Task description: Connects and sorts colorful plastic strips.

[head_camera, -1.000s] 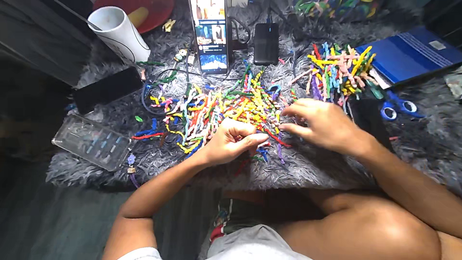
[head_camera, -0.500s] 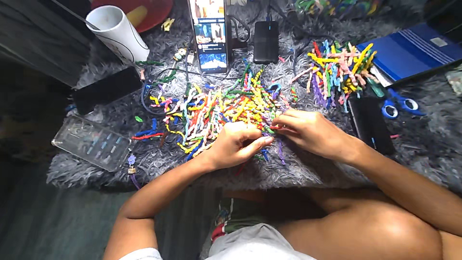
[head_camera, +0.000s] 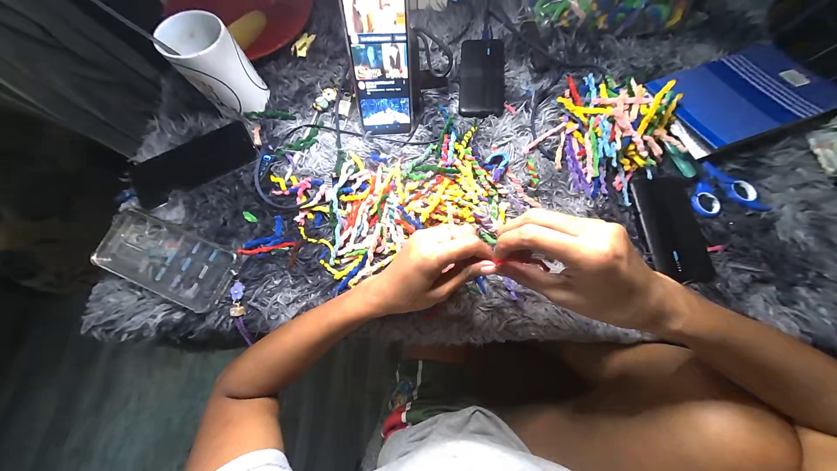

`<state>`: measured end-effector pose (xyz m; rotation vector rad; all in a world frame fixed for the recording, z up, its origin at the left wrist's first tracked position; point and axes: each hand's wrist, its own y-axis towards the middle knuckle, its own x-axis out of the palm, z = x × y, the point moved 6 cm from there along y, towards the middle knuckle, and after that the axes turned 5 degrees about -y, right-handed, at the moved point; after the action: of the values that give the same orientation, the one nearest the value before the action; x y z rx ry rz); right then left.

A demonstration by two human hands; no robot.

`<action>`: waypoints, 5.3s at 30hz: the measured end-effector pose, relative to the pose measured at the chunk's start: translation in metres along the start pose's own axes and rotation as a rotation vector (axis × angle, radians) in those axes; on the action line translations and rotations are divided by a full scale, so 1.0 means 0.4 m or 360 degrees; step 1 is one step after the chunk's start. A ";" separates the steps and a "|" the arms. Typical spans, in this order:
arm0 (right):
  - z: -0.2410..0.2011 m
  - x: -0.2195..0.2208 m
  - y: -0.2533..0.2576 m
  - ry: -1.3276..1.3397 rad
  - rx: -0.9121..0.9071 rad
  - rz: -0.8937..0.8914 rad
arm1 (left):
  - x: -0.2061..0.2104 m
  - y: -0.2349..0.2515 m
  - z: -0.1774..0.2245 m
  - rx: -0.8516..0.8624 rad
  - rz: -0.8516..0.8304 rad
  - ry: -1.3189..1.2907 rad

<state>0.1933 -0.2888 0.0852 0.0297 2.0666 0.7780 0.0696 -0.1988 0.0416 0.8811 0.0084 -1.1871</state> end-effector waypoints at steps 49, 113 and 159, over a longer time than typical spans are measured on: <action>-0.123 -0.052 -0.037 -0.0801 -0.0521 -0.0132 | -0.030 -0.002 -0.020 -0.0246 -0.0195 -0.0904; 0.198 0.165 -0.088 -0.0469 0.0013 -0.0005 | -0.385 0.098 -0.227 -0.1208 0.0535 0.1402; 0.201 0.161 -0.089 -0.0446 0.0010 -0.0012 | -0.368 0.079 -0.354 -0.1136 0.0559 0.1341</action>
<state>0.2256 -0.2566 -0.0137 0.1275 1.8022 0.7190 0.0946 0.0062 0.0290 0.6396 0.8728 -0.3566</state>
